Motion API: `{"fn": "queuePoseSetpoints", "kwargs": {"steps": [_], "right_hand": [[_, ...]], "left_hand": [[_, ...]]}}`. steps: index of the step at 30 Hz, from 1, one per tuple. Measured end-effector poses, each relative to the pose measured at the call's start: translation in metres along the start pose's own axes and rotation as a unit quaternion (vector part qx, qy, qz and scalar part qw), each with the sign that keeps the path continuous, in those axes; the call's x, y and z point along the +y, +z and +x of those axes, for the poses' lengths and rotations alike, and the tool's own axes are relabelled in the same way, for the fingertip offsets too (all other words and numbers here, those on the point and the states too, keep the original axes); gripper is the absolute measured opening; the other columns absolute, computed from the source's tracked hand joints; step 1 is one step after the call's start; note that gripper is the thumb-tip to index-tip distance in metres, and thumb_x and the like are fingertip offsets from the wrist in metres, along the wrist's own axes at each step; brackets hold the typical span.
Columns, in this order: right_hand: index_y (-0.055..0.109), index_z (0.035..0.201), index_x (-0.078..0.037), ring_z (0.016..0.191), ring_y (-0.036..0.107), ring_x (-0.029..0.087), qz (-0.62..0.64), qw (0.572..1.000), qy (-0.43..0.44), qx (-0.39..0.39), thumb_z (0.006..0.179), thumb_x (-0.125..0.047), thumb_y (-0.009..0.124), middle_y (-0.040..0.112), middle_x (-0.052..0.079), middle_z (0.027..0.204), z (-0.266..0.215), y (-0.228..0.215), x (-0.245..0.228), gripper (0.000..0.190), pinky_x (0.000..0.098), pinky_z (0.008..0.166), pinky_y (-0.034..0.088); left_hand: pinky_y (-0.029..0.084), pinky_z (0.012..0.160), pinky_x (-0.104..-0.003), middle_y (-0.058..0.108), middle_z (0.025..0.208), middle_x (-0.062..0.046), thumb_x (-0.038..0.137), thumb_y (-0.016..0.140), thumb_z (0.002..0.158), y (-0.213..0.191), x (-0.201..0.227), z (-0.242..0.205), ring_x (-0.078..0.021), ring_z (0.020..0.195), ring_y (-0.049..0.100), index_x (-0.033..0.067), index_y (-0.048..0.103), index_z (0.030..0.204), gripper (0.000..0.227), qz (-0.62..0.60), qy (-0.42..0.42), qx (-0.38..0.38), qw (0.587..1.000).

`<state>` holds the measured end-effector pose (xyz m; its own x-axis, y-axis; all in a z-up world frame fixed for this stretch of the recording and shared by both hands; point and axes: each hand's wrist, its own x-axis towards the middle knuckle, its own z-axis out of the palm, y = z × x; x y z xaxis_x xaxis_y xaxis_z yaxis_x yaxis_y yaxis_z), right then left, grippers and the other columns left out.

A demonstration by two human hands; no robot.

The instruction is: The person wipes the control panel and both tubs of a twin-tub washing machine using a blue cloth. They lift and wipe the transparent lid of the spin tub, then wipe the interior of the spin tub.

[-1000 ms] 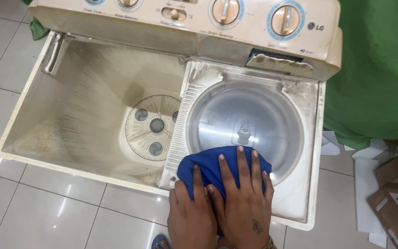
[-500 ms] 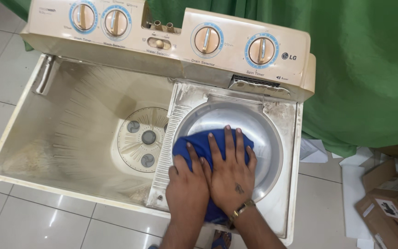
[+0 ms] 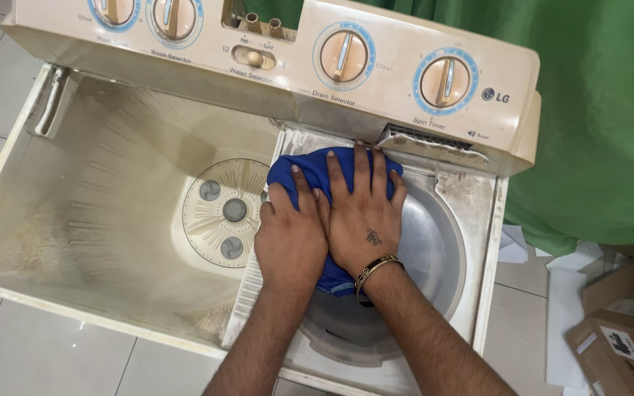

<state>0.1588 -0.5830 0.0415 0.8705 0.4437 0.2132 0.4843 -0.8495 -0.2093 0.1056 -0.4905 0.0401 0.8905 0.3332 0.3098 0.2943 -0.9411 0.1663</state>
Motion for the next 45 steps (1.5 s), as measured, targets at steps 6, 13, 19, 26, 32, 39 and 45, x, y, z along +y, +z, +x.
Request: {"fn": "queuePoseSetpoints", "kwargs": {"steps": [6,13,19,26,32,39,45], "right_hand": [[0.059,0.136,-0.003,0.136,0.041,0.042,0.043,0.996,-0.028,0.075,0.100,-0.032,0.059,0.046,0.024,0.145,0.005,0.004,-0.005,0.046,0.0586,0.113,0.029],[0.064,0.128,0.000,0.126,0.049,0.036,0.069,0.990,-0.057,0.107,0.100,-0.024,0.060,0.056,0.018,0.133,0.024,0.017,-0.007,0.038,0.0538,0.109,0.035],[0.067,0.125,-0.003,0.120,0.051,0.031,0.070,0.991,-0.035,0.109,0.097,-0.021,0.062,0.058,0.012,0.121,0.040,0.021,-0.013,0.033,0.0505,0.105,0.037],[0.067,0.125,-0.008,0.121,0.051,0.027,0.073,0.991,-0.019,0.108,0.098,-0.027,0.062,0.058,0.008,0.124,0.040,0.018,-0.009,0.034,0.0491,0.105,0.036],[0.062,0.135,-0.007,0.133,0.047,0.027,0.069,0.994,0.016,0.082,0.101,-0.029,0.057,0.055,0.009,0.141,0.015,0.009,0.015,0.041,0.0469,0.108,0.033],[0.059,0.140,-0.005,0.141,0.043,0.031,0.035,0.995,0.044,0.077,0.102,-0.030,0.055,0.053,0.011,0.147,-0.017,-0.004,0.063,0.046,0.0492,0.117,0.030],[0.057,0.142,-0.007,0.143,0.041,0.031,0.024,0.994,0.064,0.079,0.103,-0.028,0.054,0.052,0.010,0.149,-0.044,-0.019,0.111,0.045,0.0512,0.118,0.028]], "left_hand": [[0.055,0.050,-0.041,0.058,0.102,-0.018,0.029,0.063,0.098,0.002,-0.003,0.007,-0.0304,0.076,0.063,0.0028,0.064,0.134,0.044,-0.008,-0.003,0.063,0.998],[0.055,0.053,-0.042,0.058,0.103,-0.016,0.029,0.063,0.100,0.011,-0.010,0.026,-0.0306,0.077,0.065,0.0086,0.064,0.137,0.043,0.008,-0.005,0.038,0.999],[0.056,0.059,-0.048,0.056,0.109,-0.018,0.027,0.059,0.097,0.008,-0.022,0.048,-0.0338,0.078,0.067,0.0157,0.061,0.142,0.047,-0.041,-0.004,-0.032,0.999],[0.057,0.062,-0.047,0.055,0.110,-0.019,0.028,0.060,0.099,0.010,-0.018,0.052,-0.0339,0.078,0.067,0.0133,0.059,0.144,0.047,-0.032,0.001,-0.037,0.999],[0.056,0.060,-0.047,0.055,0.110,-0.018,0.028,0.062,0.097,0.005,0.007,0.043,-0.0332,0.080,0.067,0.0142,0.059,0.144,0.049,-0.030,0.041,-0.070,0.996],[0.056,0.062,-0.048,0.056,0.109,-0.018,0.029,0.064,0.093,0.009,0.055,0.023,-0.0341,0.085,0.065,0.0159,0.061,0.142,0.051,-0.068,0.087,-0.058,0.992],[0.058,0.062,-0.045,0.056,0.111,-0.017,0.032,0.067,0.093,0.025,0.106,0.011,-0.0330,0.083,0.064,0.0101,0.063,0.139,0.051,-0.120,0.123,-0.033,0.985]]}}
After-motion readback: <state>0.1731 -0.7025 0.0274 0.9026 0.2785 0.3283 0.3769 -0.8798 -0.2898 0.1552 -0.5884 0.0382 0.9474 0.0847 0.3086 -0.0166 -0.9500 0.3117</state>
